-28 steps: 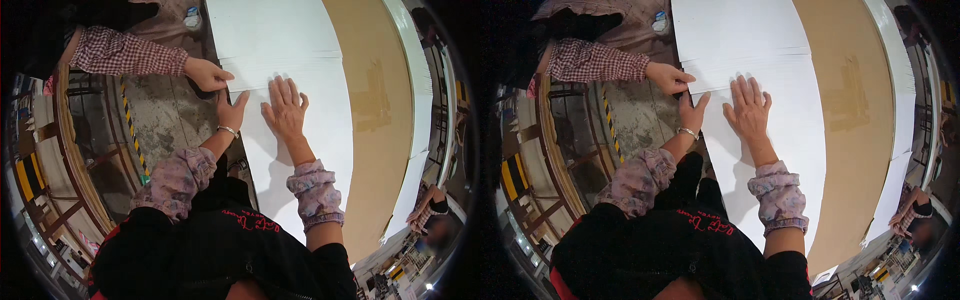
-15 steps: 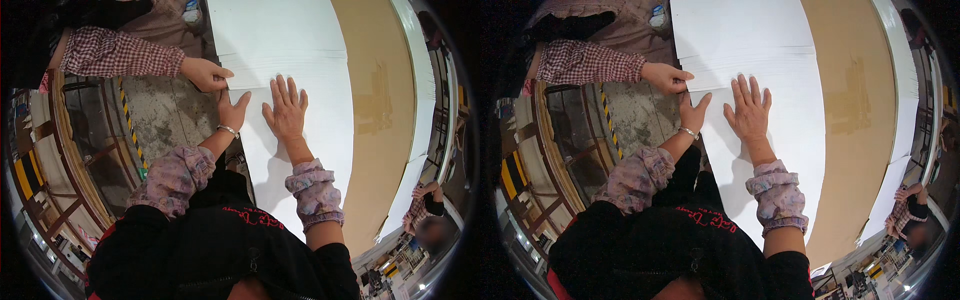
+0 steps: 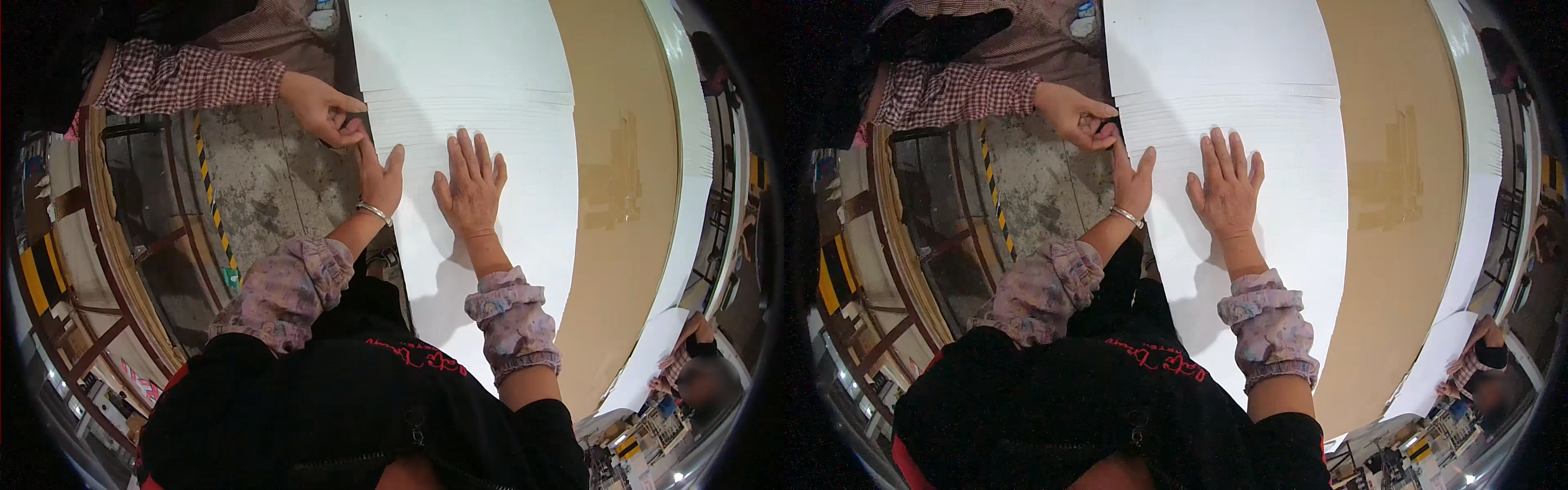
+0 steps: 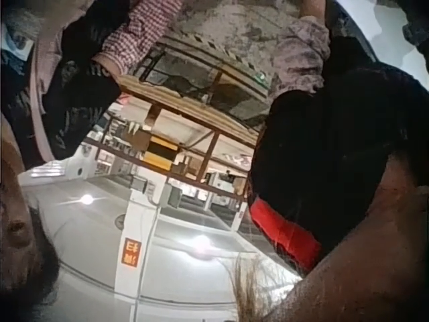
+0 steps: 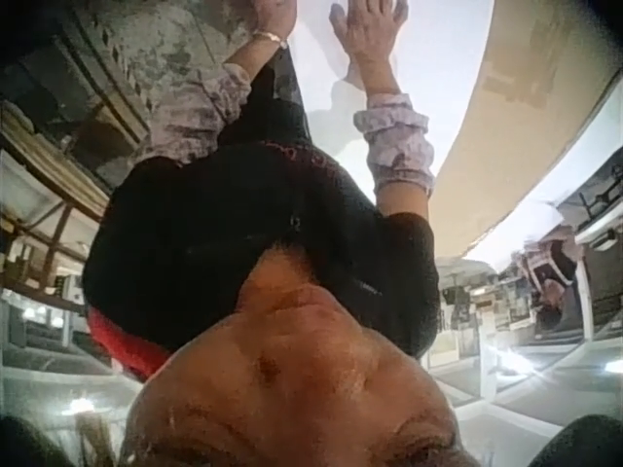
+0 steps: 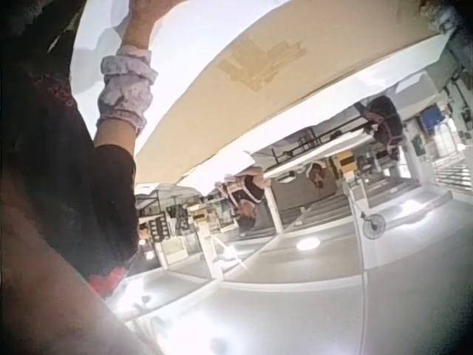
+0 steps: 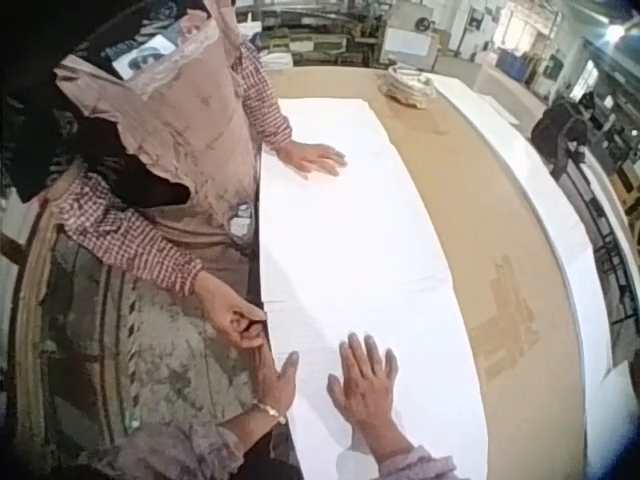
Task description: Stacking and aligning large white paper sheets on a production table.
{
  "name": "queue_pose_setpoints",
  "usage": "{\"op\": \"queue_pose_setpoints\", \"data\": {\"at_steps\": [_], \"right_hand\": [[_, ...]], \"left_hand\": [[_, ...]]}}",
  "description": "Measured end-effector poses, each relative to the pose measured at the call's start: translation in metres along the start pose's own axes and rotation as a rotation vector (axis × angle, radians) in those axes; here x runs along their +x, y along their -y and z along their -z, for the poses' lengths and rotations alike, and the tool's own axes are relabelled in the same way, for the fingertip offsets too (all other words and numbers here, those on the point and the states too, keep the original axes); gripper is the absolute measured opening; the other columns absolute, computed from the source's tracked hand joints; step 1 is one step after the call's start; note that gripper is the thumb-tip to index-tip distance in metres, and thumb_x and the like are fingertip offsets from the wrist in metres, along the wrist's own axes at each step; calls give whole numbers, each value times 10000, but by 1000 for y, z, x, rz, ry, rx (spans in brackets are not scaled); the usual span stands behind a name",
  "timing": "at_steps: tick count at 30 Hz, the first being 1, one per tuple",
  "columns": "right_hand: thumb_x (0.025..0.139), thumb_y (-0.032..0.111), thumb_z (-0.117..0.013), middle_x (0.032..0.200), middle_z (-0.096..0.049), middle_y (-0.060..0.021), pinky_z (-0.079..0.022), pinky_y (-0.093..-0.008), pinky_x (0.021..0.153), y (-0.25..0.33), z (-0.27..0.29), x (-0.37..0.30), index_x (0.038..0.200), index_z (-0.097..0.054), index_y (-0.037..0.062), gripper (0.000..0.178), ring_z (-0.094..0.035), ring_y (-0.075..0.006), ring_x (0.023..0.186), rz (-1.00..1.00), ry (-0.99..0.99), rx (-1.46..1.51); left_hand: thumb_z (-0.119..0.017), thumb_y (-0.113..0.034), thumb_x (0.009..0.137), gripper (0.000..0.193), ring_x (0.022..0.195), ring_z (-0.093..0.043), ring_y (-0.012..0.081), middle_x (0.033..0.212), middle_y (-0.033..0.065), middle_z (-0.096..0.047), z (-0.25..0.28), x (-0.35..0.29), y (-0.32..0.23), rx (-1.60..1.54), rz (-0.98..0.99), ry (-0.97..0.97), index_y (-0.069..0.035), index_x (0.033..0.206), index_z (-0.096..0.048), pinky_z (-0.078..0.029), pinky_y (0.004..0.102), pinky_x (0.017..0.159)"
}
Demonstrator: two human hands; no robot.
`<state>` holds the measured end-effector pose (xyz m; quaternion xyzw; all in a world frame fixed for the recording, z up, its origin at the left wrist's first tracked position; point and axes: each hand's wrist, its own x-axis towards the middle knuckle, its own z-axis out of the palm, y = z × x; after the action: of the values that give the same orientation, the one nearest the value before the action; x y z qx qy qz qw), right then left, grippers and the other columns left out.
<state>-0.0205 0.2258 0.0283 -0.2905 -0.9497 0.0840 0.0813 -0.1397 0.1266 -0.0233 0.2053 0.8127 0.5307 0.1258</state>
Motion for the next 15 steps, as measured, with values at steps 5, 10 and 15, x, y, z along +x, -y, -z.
{"op": "queue_pose_setpoints", "data": {"at_steps": [5, 10, 15], "right_hand": [[841, 337, -479, 1403, -358, -11, -141, -494, 1059, -4, -3, 3, 1341, -385, 151, 542, -269, -221, 1321, 4, -11, 18], [843, 339, -467, 1416, -337, -7, -133, -498, 1058, -7, -5, 2, 1354, -362, 152, 555, -253, -228, 1326, 2, 4, 17], [844, 337, -459, 1424, -324, -3, -129, -504, 1058, -10, -4, 0, 1364, -345, 151, 564, -250, -236, 1326, 0, 8, 20]], "left_hand": [[-565, -185, 842, 738, 1174, -372, 376, 1306, 262, -307, -1, -1, -10, -35, 124, 88, -14, 1409, -125, -307, 406, 994], [-594, -181, 827, 720, 1189, -372, 361, 1295, 262, -322, -7, -2, 7, -8, 55, 50, -57, 1409, -188, -306, 382, 1000], [-617, -179, 810, 709, 1179, -387, 329, 1284, 230, -351, -7, 0, 7, -72, 88, 84, -68, 1399, -240, -317, 377, 989]]}}
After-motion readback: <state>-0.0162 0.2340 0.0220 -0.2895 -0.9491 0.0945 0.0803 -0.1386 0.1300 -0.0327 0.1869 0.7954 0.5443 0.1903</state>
